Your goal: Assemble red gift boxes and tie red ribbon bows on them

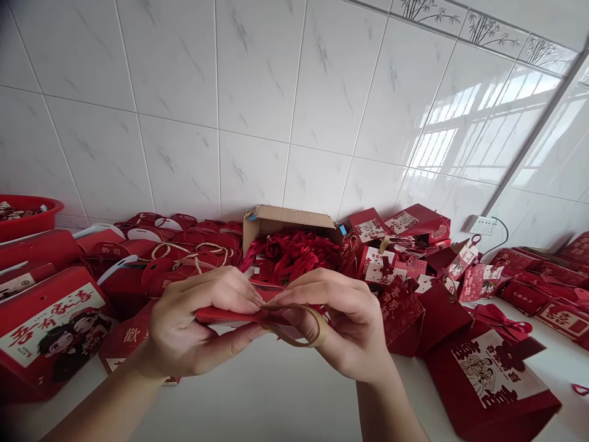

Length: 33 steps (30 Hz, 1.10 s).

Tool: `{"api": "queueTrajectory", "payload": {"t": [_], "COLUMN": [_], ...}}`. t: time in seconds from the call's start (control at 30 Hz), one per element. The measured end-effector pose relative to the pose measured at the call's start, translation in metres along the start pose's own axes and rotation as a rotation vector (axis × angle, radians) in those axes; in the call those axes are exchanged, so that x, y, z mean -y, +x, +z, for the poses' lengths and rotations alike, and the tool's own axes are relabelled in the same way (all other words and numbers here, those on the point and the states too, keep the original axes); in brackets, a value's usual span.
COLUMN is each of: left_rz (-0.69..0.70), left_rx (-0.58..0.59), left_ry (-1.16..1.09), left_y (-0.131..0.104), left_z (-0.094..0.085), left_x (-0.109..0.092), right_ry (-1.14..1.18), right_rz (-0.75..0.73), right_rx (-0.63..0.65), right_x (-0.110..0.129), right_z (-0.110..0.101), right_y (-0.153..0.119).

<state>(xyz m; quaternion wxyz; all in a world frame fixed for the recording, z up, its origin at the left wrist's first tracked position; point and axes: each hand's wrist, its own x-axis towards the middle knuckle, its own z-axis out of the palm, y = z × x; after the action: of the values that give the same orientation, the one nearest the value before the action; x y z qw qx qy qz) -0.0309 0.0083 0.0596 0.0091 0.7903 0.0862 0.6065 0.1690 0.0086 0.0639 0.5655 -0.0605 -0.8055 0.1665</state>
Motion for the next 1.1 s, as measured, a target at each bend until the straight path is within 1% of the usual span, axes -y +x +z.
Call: {"api": "queueTrajectory", "payload": {"t": [0.4, 0.57, 0.73, 0.93, 1.1], "left_rz": [-0.058, -0.038, -0.051, -0.065, -0.054], "left_rx": [0.034, 0.022, 0.048, 0.049, 0.056], "left_ry": [-0.013, 0.000, -0.013, 0.010, 0.009], "left_y": [-0.0011, -0.0002, -0.0005, -0.0005, 0.0011], "left_z": [-0.0011, -0.0013, -0.0008, -0.0019, -0.0022], "left_x": [0.0021, 0.0022, 0.0008, 0.0006, 0.0005], "right_ry": [0.039, 0.069, 0.090, 0.081, 0.135], "right_rz": [-0.027, 0.003, -0.040, -0.037, -0.037], "right_rx": [0.032, 0.067, 0.073, 0.096, 0.112], "right_x": [0.0000, -0.0012, -0.0043, -0.0039, -0.0038], "right_z": [-0.0007, 0.0004, -0.0009, 0.0012, 0.0035], "right_y": [0.0012, 0.0006, 0.0003, 0.0008, 0.0007]}}
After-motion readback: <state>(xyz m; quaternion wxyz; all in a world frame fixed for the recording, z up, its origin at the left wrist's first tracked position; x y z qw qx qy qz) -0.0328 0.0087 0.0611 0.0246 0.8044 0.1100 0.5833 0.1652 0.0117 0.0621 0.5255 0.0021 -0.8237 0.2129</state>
